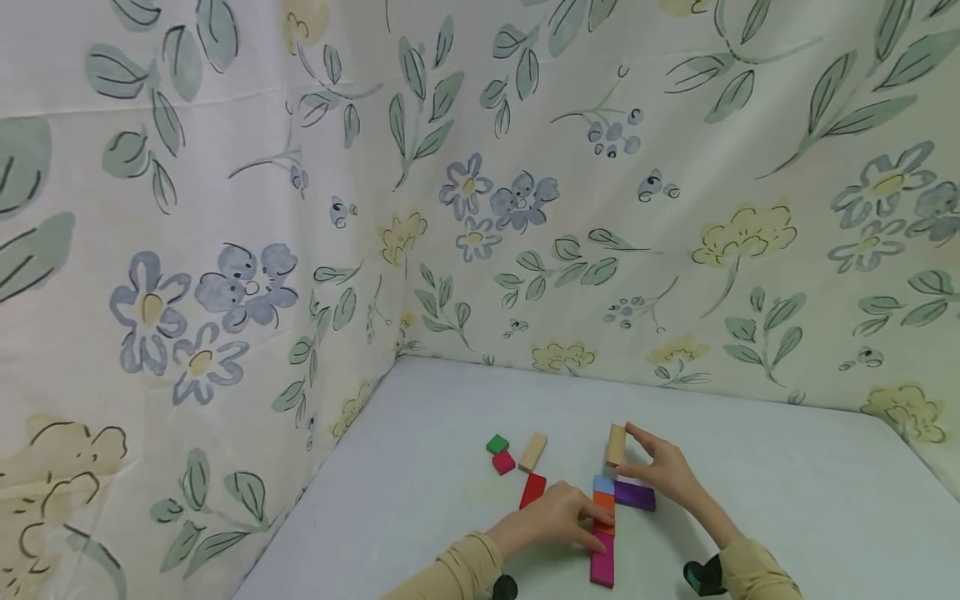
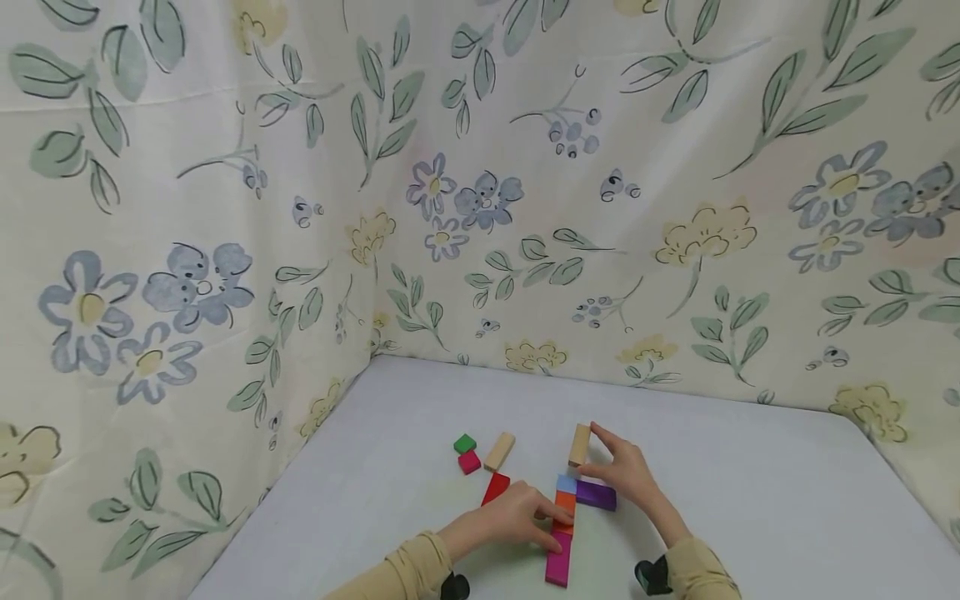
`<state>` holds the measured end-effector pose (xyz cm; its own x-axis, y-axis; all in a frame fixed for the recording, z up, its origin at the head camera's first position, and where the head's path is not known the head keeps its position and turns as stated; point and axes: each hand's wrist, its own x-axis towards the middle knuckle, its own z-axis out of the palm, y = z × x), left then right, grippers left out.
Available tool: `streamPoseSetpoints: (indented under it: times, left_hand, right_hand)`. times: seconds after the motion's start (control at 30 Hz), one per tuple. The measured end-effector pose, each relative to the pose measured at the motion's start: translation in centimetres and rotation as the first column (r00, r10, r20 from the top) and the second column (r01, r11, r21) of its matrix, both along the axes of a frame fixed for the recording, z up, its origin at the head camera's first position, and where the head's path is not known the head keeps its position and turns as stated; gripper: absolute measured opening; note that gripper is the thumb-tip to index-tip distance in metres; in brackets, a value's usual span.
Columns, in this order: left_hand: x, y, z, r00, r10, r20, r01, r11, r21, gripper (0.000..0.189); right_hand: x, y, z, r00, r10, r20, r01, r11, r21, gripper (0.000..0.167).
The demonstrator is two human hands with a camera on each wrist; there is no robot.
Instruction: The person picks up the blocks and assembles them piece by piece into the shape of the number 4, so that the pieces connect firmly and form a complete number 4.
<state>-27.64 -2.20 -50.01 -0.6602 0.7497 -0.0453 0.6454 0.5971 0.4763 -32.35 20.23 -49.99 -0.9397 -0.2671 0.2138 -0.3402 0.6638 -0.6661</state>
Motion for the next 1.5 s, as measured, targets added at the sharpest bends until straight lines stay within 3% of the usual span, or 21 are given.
streamPoseSetpoints:
  times: [0.33,0.57,0.97,1.5]
  left_hand:
    - [0.1,-0.1,0.3,0.999,0.018,0.028,-0.018,1.000,-0.008,0.039]
    - [0.3,-0.1,0.3,0.999,0.027,0.038,-0.027,1.000,-0.007,0.038]
    - [0.1,0.1,0.2,1.000,0.020,0.004,-0.020,0.999,-0.029,0.038]
    - [0.3,0.1,0.4,1.000,0.016,-0.024,-0.017,0.999,-0.032,0.037]
  right_hand:
    - [-0.2,-0.4,-0.2,1.000,0.011,-0.002,-0.011,1.000,0.004,0.080]
    - [-0.5,-0.4,-0.4,0.999,0.007,0.045,-0.008,1.000,0.021,0.082]
    - [-1.0,-0.9,-1.2,0.998,0.039,0.049,-0.042,0.997,0.059,0.082]
    - [-1.1,-1.1,-0.8,0.995,0.064,0.079,-0.073,0.990,0.118,0.080]
